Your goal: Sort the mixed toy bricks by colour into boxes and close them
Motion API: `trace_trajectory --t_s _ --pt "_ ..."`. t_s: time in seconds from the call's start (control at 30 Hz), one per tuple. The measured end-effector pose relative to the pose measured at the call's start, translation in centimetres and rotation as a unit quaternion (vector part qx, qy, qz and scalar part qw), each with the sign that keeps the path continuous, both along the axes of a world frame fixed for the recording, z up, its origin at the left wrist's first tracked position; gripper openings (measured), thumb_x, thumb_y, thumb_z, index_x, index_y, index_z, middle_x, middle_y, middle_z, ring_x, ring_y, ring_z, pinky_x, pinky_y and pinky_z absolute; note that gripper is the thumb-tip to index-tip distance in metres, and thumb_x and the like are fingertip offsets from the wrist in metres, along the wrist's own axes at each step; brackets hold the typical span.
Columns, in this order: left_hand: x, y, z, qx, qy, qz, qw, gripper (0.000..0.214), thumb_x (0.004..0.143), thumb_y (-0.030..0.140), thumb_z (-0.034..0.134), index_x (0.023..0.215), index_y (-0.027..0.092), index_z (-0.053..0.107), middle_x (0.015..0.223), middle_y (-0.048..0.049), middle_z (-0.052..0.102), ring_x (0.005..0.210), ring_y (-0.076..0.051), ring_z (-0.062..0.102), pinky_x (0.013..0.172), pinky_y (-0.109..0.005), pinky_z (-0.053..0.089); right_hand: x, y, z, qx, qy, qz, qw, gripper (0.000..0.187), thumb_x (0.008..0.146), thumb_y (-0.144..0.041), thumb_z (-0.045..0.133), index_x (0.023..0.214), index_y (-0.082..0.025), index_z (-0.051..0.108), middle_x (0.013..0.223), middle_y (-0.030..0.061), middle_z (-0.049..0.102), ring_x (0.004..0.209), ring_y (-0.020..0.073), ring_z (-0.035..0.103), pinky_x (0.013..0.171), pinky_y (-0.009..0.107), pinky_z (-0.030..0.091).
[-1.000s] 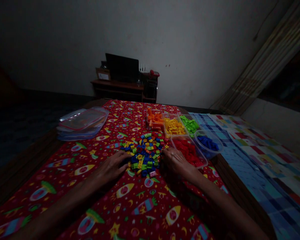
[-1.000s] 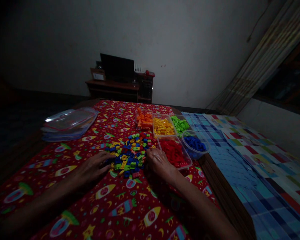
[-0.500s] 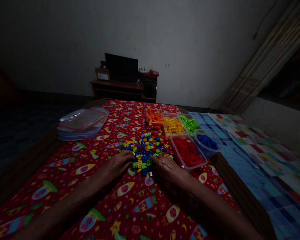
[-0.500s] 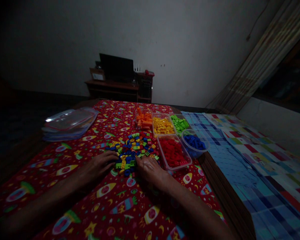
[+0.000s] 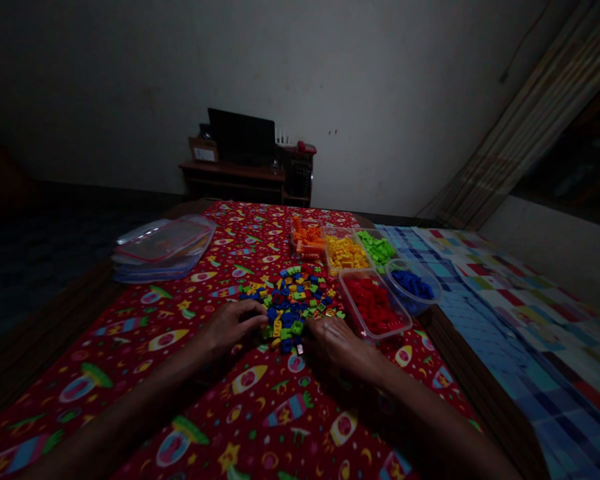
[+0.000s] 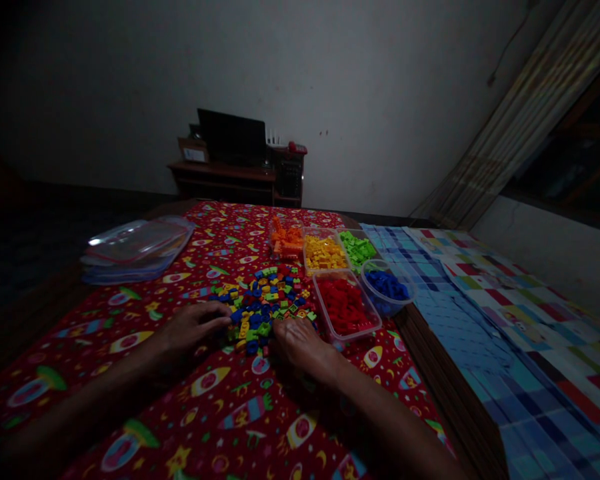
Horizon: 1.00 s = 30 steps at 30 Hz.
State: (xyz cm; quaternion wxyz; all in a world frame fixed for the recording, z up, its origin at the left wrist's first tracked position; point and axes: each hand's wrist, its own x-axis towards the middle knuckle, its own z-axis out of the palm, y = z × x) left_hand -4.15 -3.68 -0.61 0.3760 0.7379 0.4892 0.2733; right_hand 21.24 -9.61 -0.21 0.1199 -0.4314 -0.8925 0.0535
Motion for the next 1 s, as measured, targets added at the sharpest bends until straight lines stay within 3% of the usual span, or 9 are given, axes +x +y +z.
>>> trace_trajectory --t_s 0.13,0.33,0.47,0.6,0.7,0.83,1.0 --pt "0.8 -0.4 0.7 -0.109 -0.068 0.012 0.992 0.036 0.070 0.052 0.058 0.077 0.016 0.060 0.053 0.0047 0.049 0.045 -0.011 0.046 0.042 -0.021 0.038 0.7 0.1 0.1 0.012 0.117 -0.015 0.993 0.018 0.095 -0.029 0.040 0.102 -0.016 0.050 0.092 0.0070 0.057 0.085 0.0159 0.052 0.076 0.027 0.039" --pt "2.9 0.2 1.4 -0.100 -0.090 -0.020 0.991 0.036 0.067 0.053 0.060 0.071 0.017 0.060 0.052 0.0050 0.049 0.046 -0.010 0.043 0.043 -0.019 0.033 -1.1 2.1 0.9 -0.070 0.248 -0.026 0.966 0.028 0.094 -0.034 0.042 0.116 -0.020 0.049 0.102 0.0056 0.060 0.092 0.0171 0.057 0.079 0.029 0.044" --pt "4.5 0.2 1.6 -0.090 -0.086 -0.033 0.992 0.036 0.069 0.052 0.058 0.068 0.017 0.059 0.051 0.0041 0.051 0.047 -0.011 0.047 0.045 -0.020 0.035 -2.2 3.0 0.0 -0.051 0.281 -0.006 0.958 0.037 0.089 -0.035 0.051 0.123 -0.020 0.049 0.116 0.0090 0.059 0.107 0.0204 0.056 0.089 0.033 0.044" --pt "4.9 -0.4 2.2 -0.106 -0.085 -0.026 0.990 0.035 0.073 0.051 0.053 0.074 0.017 0.062 0.050 0.0035 0.054 0.044 -0.012 0.049 0.044 -0.022 0.038 -1.2 3.4 0.5 -0.009 0.268 -0.004 0.963 0.031 0.090 -0.032 0.051 0.118 -0.019 0.053 0.112 0.0093 0.062 0.103 0.0203 0.058 0.086 0.032 0.045" --pt "3.9 -0.2 2.2 -0.048 -0.047 -0.003 0.998 0.035 0.072 0.048 0.055 0.087 0.018 0.067 0.063 -0.0002 0.066 0.054 -0.016 0.058 0.051 -0.024 0.045 1.9 3.9 2.9 0.033 0.239 -0.047 0.969 0.024 0.089 -0.028 0.051 0.110 -0.018 0.057 0.099 0.0081 0.065 0.088 0.0190 0.061 0.078 0.031 0.047" --pt "1.8 0.7 1.3 0.047 0.012 0.027 0.998 0.035 0.073 0.046 0.054 0.089 0.020 0.070 0.090 -0.0050 0.073 0.077 -0.022 0.066 0.065 -0.027 0.051 9.3 4.8 6.1 0.129 0.149 -0.140 0.970 0.023 0.087 -0.026 0.050 0.104 -0.014 0.060 0.094 0.0122 0.065 0.082 0.0206 0.060 0.072 0.032 0.046" --pt "0.9 1.6 0.7 0.087 0.055 0.018 0.995 0.035 0.074 0.041 0.051 0.095 0.021 0.070 0.100 -0.0056 0.072 0.087 -0.023 0.066 0.078 -0.030 0.052 18.4 6.4 6.7 0.168 0.009 -0.253 0.953 0.024 0.085 -0.024 0.049 0.103 -0.012 0.061 0.090 0.0141 0.066 0.078 0.0214 0.060 0.068 0.030 0.044"
